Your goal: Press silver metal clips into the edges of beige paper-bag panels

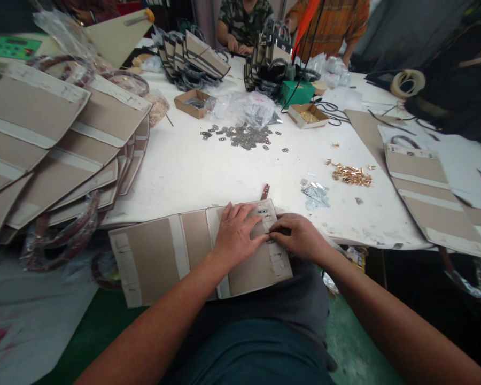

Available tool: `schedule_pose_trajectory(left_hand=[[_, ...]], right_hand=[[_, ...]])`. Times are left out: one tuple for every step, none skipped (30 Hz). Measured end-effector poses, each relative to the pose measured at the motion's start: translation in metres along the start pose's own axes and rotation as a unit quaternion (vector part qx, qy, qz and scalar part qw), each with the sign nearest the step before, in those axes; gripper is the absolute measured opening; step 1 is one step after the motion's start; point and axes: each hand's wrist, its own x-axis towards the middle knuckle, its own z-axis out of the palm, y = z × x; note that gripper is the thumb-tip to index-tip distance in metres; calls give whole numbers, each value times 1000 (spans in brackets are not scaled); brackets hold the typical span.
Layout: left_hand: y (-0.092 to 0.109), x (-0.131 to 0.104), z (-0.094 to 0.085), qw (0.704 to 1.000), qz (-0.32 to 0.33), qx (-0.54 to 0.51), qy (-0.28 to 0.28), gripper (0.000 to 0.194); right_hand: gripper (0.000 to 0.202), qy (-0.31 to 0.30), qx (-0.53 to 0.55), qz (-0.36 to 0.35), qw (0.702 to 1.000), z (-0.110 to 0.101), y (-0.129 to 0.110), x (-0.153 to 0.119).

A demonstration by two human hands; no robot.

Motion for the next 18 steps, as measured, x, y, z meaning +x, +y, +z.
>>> schedule_pose_trajectory(left_hand=[[0,0,-1,1000,0,0,-2,43],[1,-1,-1,1000,0,2,-4,42],[2,-4,-1,1000,0,4,-5,42],[3,-9,-1,1000,0,6,-5,45],[6,-16,0,1000,3,7,-2,52],[9,-24,2,1000,10,6,-1,61],[12,-34,3,1000,23,4,-4,73],[16,-45,5,999,44,4,-12,86],[19,-55,6,997,67,8,-26,97],[23,-65,8,995,89,19,-43,105],[26,-73,10,992,106,38,-56,109],[27,-80,13,990,114,66,-59,110],[26,-84,18,988,111,94,-47,108],[22,-86,25,985,121,120,-22,103],[16,-86,33,977,154,143,20,93],[9,-83,41,966,183,169,65,79],[1,-79,50,956,196,191,108,65],[-6,-74,57,946,207,203,145,54]], right_hand=[[9,5,-15,-9,1000,2,1,-2],[10,9,-33,-19,999,5,2,-3],[12,10,-52,-31,998,7,2,-5],[14,10,-73,-44,996,9,2,-7],[15,13,-93,-55,994,11,3,-8],[17,17,-112,-62,992,12,3,-9],[18,21,-129,-66,989,13,2,-10],[19,24,-142,-68,987,14,1,-11],[20,28,-153,-68,986,14,0,-11],[20,30,-160,-67,984,14,-2,-11],[19,30,-164,-66,984,14,-5,-12],[19,28,-167,-64,984,14,-8,-12],[18,25,-168,-64,983,14,-11,-12],[17,22,-171,-60,983,16,-13,-11],[16,26,-176,-59,982,18,-14,-10],[14,35,-183,-59,981,20,-15,-8],[12,51,-187,-57,979,22,-16,-6],[12,70,-192,-60,977,23,-16,-4]])
